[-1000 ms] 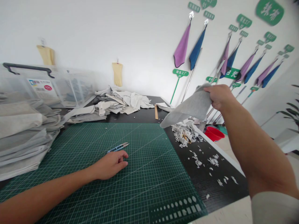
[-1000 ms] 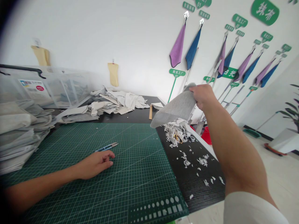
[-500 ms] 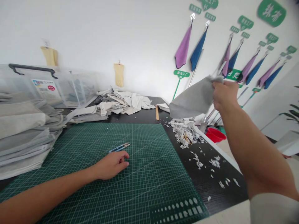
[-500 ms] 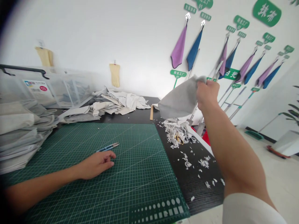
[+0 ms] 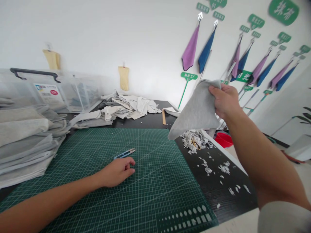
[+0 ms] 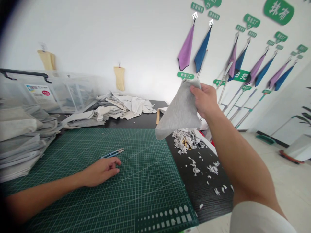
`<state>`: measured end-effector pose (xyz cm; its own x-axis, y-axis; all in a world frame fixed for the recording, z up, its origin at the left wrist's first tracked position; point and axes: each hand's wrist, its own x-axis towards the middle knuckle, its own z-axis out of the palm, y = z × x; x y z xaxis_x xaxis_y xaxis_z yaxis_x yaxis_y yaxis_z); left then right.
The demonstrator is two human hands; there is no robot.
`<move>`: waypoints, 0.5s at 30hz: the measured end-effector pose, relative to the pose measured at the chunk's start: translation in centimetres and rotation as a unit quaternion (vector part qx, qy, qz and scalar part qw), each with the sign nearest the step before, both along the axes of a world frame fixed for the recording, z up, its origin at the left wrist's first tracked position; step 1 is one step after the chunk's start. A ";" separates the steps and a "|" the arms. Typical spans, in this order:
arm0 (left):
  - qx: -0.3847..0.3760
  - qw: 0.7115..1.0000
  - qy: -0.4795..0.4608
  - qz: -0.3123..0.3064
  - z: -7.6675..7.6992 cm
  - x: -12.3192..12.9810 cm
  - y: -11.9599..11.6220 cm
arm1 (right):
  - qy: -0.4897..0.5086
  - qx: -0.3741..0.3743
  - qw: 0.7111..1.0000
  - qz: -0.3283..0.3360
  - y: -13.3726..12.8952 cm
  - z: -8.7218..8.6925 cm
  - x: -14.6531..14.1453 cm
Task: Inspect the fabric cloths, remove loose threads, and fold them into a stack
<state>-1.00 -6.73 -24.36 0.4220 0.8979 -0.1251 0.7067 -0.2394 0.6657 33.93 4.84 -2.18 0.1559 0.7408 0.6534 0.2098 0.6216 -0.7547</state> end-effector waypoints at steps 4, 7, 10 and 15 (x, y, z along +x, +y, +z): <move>0.005 1.000 -0.008 0.007 -0.1 0.1 -0.1 | -0.008 0.036 0.998 0.045 -2.3 0.0 -2.3; 0.012 0.998 -0.043 0.040 -0.5 0.1 -0.1 | -0.016 0.072 0.993 0.095 -4.2 0.0 -3.8; 0.033 0.989 -0.108 0.100 -0.7 -0.1 0.1 | -0.037 0.091 0.984 0.152 -5.5 -0.3 -5.0; 0.139 0.962 -0.201 0.120 0.3 -0.5 0.5 | -0.155 0.052 0.952 0.259 -7.1 -1.2 -6.8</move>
<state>-1.52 -6.24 -24.07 0.1624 0.9510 0.2632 0.4624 -0.3090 0.8311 27.12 -2.23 -3.41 -0.4253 0.5949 0.6821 0.0583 0.7701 -0.6353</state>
